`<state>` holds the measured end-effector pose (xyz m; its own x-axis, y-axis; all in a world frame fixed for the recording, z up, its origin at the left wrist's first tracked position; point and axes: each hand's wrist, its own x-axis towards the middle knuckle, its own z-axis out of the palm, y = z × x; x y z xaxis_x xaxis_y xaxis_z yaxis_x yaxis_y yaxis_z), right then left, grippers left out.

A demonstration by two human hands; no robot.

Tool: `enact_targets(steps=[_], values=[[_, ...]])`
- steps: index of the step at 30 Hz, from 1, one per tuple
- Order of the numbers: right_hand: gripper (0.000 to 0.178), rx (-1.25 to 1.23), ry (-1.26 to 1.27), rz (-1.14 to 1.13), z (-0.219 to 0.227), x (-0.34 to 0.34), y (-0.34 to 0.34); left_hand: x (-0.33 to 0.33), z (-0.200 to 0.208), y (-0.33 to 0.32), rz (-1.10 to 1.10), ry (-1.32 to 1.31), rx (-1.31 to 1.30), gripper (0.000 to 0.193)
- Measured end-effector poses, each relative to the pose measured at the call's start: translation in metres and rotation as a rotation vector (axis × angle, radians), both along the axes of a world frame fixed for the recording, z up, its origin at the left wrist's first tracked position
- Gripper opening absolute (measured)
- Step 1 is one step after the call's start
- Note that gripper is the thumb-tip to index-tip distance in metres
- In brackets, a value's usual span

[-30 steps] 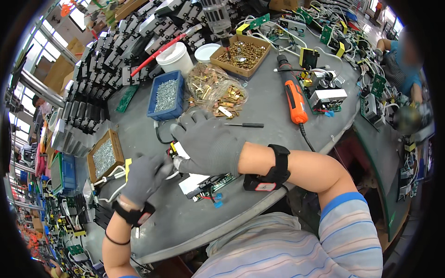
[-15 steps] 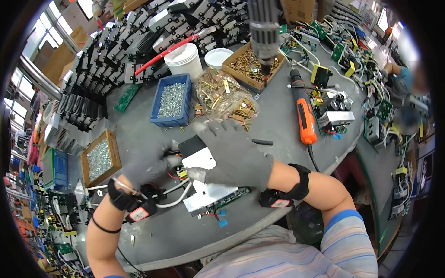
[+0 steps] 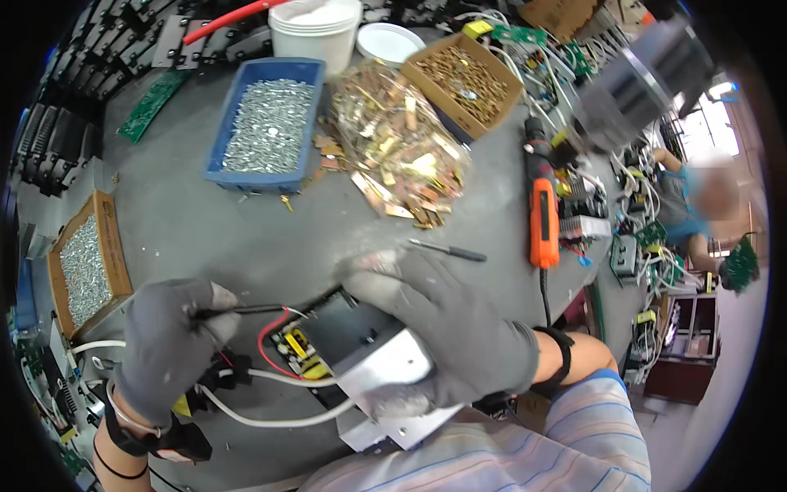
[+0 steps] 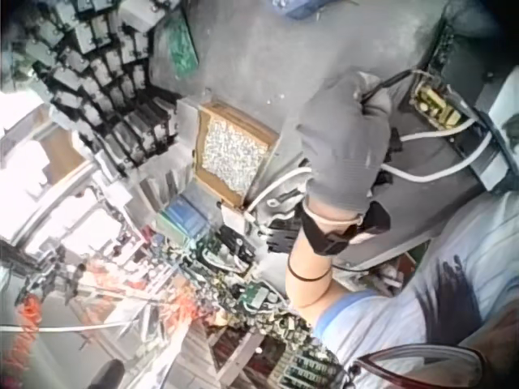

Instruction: The recorder is assembling electronic power supply units, installing PCB components, and fastening screws using a pneumatic screwdriver.

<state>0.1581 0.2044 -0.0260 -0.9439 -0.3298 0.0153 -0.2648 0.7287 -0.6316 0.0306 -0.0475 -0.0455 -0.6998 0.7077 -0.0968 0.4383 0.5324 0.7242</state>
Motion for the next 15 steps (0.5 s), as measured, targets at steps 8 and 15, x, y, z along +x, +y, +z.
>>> enact_targets(steps=[8,15], values=[[0.035,-0.052,0.388,-0.289,-0.022,0.008,0.004,0.022,0.035,-0.009,-0.006,0.614,-0.311,0.030],[0.038,-0.492,0.146,-0.299,-0.008,-0.002,0.030,0.088,0.018,-0.098,0.444,0.359,-0.253,0.056]])
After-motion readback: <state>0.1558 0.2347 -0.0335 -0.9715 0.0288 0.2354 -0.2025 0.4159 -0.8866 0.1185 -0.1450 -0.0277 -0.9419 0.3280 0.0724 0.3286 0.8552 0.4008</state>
